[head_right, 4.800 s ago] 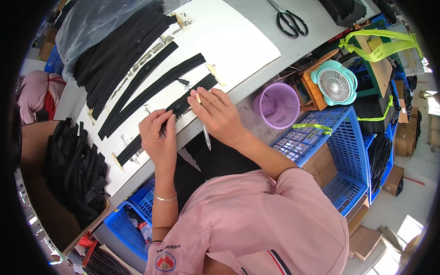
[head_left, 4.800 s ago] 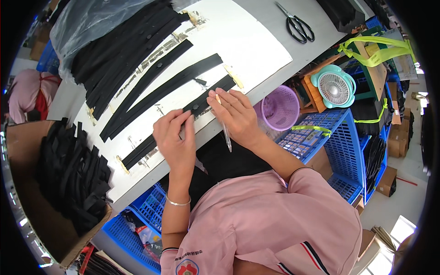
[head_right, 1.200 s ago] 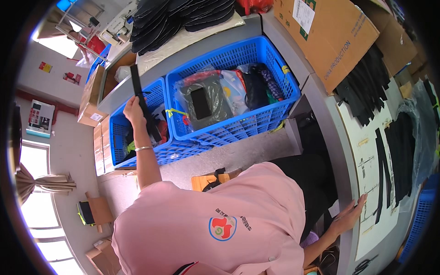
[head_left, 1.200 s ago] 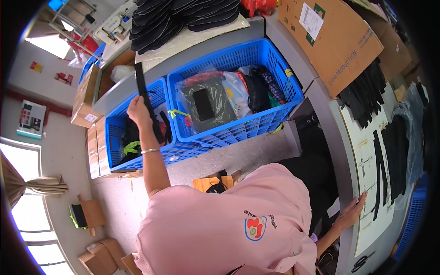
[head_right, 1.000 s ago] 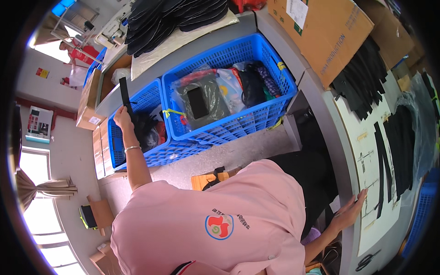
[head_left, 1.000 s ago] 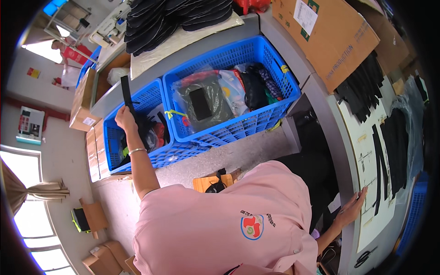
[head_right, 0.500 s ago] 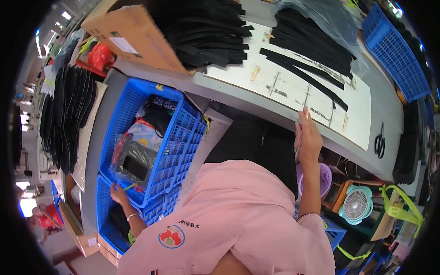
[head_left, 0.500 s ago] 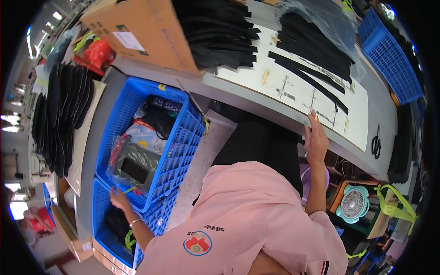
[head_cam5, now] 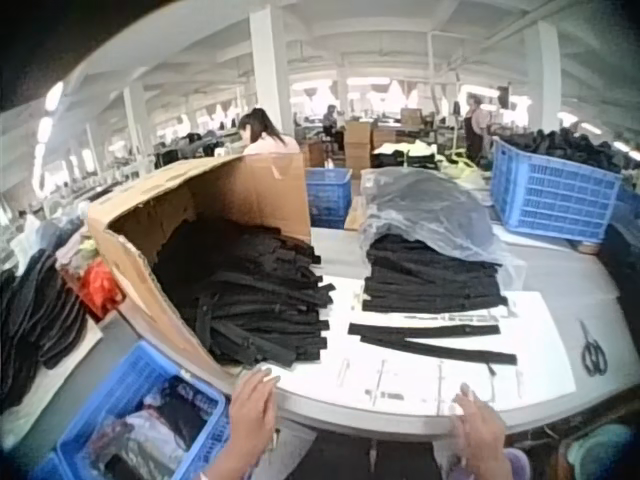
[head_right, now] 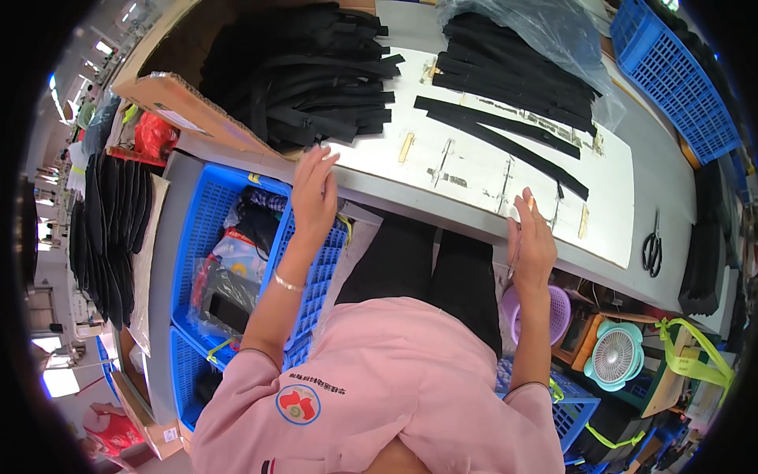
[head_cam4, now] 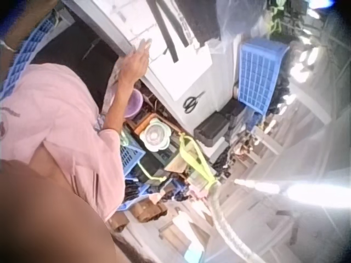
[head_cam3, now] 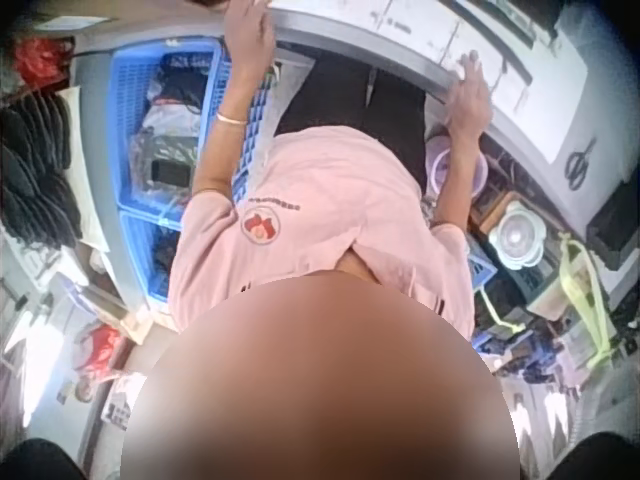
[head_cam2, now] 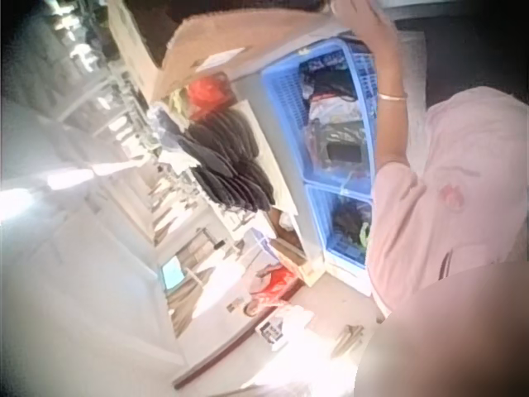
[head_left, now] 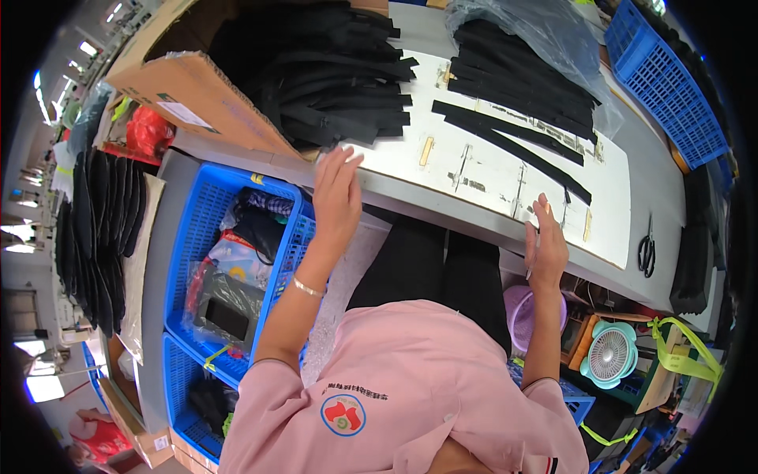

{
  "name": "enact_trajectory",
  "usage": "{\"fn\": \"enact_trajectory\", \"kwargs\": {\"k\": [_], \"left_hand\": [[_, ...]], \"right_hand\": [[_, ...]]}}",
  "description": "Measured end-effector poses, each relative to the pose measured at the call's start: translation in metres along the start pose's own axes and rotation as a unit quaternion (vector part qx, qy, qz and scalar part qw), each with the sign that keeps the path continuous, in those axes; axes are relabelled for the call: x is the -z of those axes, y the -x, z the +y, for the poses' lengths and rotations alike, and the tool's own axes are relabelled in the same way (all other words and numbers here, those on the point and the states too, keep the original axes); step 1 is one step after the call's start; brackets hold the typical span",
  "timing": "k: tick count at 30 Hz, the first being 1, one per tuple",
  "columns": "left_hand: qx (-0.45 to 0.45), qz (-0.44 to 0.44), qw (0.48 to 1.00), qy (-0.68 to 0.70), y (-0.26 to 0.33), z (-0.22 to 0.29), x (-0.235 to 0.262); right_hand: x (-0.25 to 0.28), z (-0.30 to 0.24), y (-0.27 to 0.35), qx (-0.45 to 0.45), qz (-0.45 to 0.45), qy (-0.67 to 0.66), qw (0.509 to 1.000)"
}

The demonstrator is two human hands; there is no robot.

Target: Marking measurement points on fabric straps using a pen and a guide template.

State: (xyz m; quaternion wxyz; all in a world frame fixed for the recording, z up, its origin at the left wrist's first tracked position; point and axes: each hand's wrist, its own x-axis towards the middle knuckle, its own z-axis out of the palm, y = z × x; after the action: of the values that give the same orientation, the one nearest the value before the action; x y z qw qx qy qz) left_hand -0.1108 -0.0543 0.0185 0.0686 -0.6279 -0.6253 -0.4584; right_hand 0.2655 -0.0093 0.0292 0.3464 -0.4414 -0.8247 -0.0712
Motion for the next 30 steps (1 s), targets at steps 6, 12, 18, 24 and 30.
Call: {"fn": "enact_trajectory", "kwargs": {"k": [6,12,18,24,30], "left_hand": [[0.002,0.003,0.995,-0.103,-0.045,-0.055,-0.041],[0.040,0.001,0.997,-0.064,-0.064,-0.040,-0.047],[0.023,-0.010,0.998,-0.063,-0.085,-0.008,-0.084],[-0.115,-0.212,0.957,0.159,-0.081,0.097,-0.150],[-0.090,-0.316,0.905,0.272,-0.055,0.162,-0.210]], "right_hand": [[-0.002,0.030,-0.003,-0.046,-0.002,-0.005,0.999],[-0.012,0.049,0.005,-0.078,0.014,0.014,0.997],[-0.016,0.045,-0.001,-0.073,0.015,-0.017,0.997],[-0.015,0.037,0.003,-0.088,0.066,-0.038,0.993],[-0.016,0.024,0.015,-0.139,0.049,-0.023,0.989]]}}
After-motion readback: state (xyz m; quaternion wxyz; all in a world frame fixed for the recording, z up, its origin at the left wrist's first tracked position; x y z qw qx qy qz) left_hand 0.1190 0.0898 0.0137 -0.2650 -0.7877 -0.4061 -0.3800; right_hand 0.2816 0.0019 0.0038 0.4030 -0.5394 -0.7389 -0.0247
